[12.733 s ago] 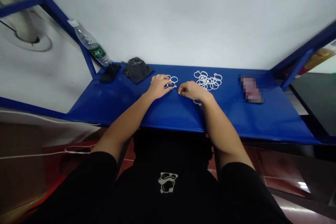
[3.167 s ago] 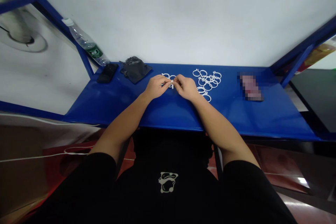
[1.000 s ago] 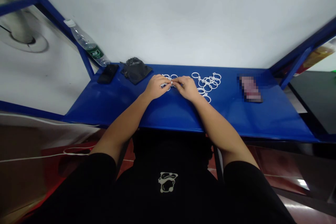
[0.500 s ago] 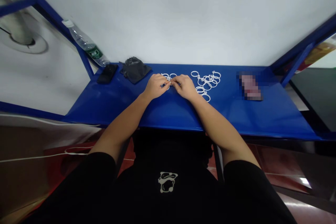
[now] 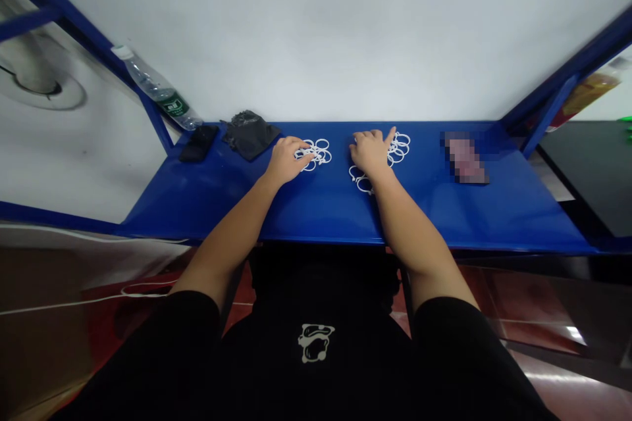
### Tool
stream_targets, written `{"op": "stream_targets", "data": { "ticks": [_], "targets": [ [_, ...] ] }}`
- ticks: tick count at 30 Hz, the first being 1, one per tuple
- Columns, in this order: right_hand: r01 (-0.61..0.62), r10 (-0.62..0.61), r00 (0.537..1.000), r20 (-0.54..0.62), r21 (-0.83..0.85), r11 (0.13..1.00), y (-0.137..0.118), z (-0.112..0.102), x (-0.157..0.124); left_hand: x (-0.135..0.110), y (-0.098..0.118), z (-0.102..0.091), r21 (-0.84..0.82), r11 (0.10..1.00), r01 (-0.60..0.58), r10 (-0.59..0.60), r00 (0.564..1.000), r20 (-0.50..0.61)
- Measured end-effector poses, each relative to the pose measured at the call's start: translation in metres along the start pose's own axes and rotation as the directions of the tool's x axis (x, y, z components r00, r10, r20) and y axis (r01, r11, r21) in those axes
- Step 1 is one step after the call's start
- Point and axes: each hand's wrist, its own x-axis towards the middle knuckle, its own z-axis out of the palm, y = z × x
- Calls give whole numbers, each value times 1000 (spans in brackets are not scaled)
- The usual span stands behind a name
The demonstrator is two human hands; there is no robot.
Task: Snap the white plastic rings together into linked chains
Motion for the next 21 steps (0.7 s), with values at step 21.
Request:
{"op": "stream_targets", "data": {
  "ticks": [21],
  "targets": [
    [374, -442, 889, 122, 366, 852, -67, -27, -20, 3, 20, -16, -80, 994, -71, 72, 997, 9]
  ]
}}
